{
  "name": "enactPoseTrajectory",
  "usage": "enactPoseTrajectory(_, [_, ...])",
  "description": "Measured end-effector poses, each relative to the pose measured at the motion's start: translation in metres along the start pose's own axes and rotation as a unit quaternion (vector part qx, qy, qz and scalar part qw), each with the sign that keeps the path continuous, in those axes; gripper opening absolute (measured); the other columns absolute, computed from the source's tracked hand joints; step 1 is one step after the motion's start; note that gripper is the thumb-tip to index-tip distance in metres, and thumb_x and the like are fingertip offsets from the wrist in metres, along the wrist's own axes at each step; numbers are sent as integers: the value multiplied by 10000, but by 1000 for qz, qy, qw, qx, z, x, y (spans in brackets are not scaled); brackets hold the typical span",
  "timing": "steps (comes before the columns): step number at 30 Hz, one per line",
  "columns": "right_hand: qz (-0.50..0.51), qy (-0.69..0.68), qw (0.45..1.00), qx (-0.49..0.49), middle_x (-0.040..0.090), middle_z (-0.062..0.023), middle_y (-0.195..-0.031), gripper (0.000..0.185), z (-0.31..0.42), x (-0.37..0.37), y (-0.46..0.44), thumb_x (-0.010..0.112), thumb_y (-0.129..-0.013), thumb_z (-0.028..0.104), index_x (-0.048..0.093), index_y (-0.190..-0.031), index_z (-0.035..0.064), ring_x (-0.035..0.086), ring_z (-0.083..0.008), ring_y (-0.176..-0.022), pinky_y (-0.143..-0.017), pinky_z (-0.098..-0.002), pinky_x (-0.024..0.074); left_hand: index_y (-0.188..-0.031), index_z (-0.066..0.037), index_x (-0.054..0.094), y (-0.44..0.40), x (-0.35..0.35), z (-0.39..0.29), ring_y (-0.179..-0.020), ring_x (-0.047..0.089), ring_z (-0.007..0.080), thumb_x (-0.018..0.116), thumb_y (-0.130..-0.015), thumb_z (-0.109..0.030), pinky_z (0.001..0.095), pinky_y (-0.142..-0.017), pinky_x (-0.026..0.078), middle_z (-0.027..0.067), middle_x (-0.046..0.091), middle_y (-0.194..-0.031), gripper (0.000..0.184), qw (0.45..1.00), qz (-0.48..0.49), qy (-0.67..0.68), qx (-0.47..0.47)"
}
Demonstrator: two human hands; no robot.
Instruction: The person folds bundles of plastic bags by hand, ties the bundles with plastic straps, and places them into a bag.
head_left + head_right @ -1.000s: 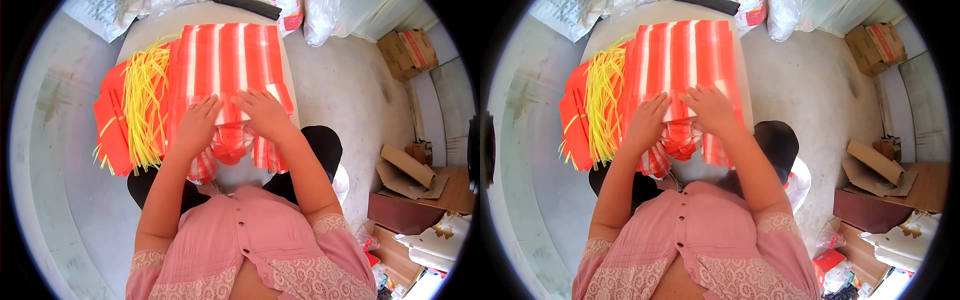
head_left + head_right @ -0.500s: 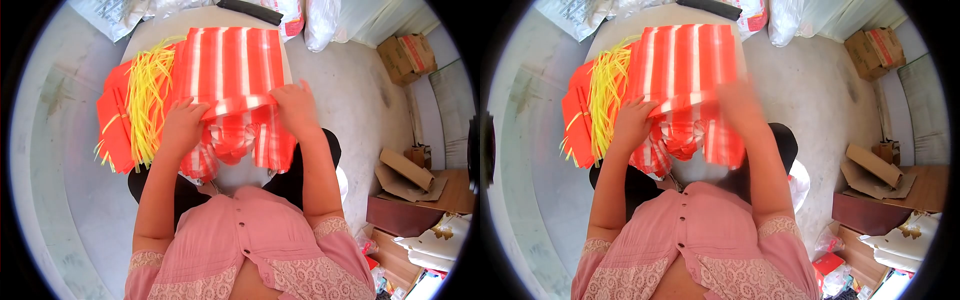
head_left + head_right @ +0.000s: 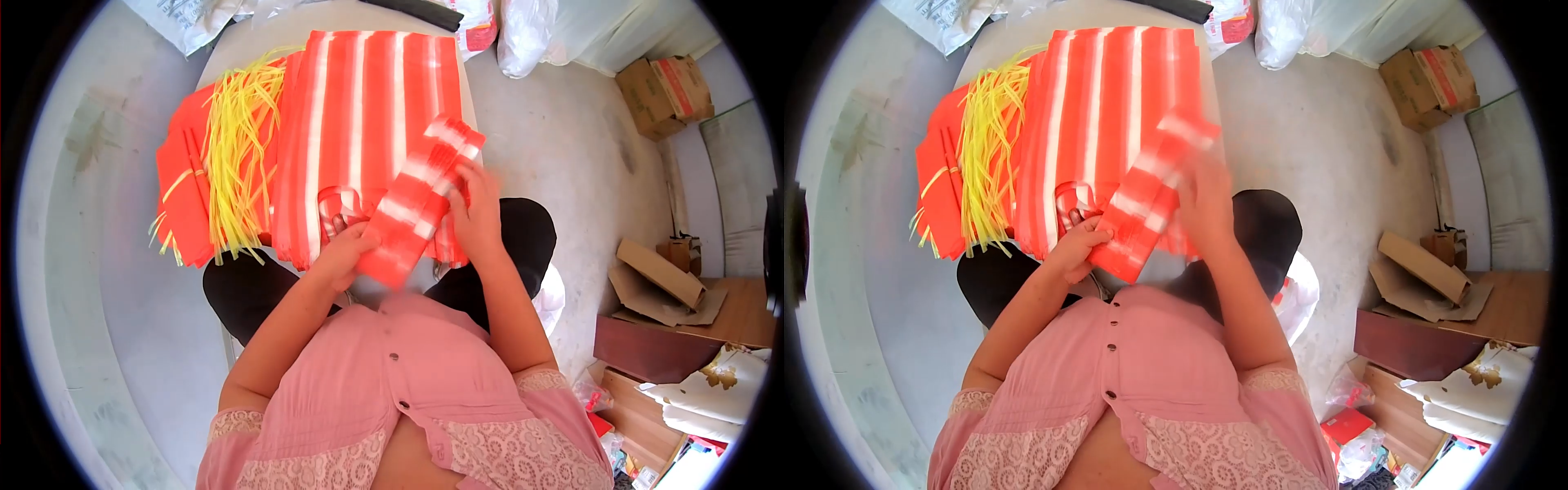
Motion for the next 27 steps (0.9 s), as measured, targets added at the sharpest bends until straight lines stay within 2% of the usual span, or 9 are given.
enactPoseTrajectory(1, [31,-11,999,22,572,-201,-1440,416,-2,0,10,690,-913,57,638,-1323,7,516,-407,-1344,-1144,-477,418,-1411,-6,556,1,1,5,-1203,658,203,592,-1008,-65,372,-1075,522,90,651,-1374,409,1000,11,5,-8])
enactPoseTrajectory(4, [67,18,997,-43,621,-170,-1368,336,7,-6,31,709,-888,53,690,-1220,9,521,-403,-1338,-1139,-490,418,-1456,-3,507,2,1,11,-1260,621,200,612,-1004,-73,370,-1065,523,102,620,-1408,469,999,28,-30,15])
enactPoseTrajectory(9, [177,29,967,-181,665,-98,-1204,185,38,-1,29,713,-864,90,722,-1045,52,538,-367,-1272,-1153,-511,388,-1461,17,492,9,11,-2,-1202,620,175,659,-1011,-123,349,-1044,517,94,631,-1343,501,985,8,-161,67])
enactPoseTrajectory(10, [203,39,957,-204,672,-77,-1162,157,42,2,27,703,-865,105,721,-1016,69,545,-352,-1246,-1161,-517,375,-1458,21,493,10,13,-5,-1190,619,170,668,-1011,-133,343,-1038,517,91,634,-1328,504,979,2,-189,71])
enactPoseTrajectory(13, [278,76,927,-242,662,-108,-1148,120,40,13,21,730,-876,131,723,-957,42,545,-367,-1250,-1132,-502,403,-1457,21,495,9,13,-4,-1165,619,159,680,-1008,-113,330,-1023,520,87,645,-1290,504,959,-24,-278,56])
enactPoseTrajectory(16, [336,186,885,-264,684,-54,-1018,131,35,26,7,644,-896,176,760,-906,115,564,-312,-1178,-1171,-498,364,-1459,18,496,5,4,4,-1170,622,164,687,-985,-45,322,-1019,522,88,652,-1289,515,955,-15,-289,69])
enactPoseTrajectory(19, [451,224,826,-252,684,-64,-967,166,34,32,-12,630,-904,200,758,-845,114,567,-320,-1105,-1129,-482,386,-1473,15,486,3,1,6,-1192,619,170,685,-968,2,321,-1033,516,89,646,-1321,542,954,-10,-288,78])
enactPoseTrajectory(22, [379,106,894,-212,665,-101,-1115,162,25,28,-24,653,-880,171,737,-946,49,540,-346,-1178,-1245,-512,304,-1493,19,467,6,7,4,-1228,608,184,691,-954,16,323,-1053,506,95,634,-1360,583,967,4,-245,78])
enactPoseTrajectory(27, [321,220,909,-150,647,-121,-1238,267,8,38,-39,654,-890,164,732,-1114,42,490,-371,-1341,-1246,-557,271,-1511,21,447,10,11,1,-1266,592,195,692,-945,25,328,-1075,493,107,611,-1399,617,971,10,-229,70])
Point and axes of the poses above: each hand's wrist, its own y-axis away from the middle knuckle, its own x-axis out of the palm, z = x × y, the point moved 4 cm from there along -y, towards the middle knuckle
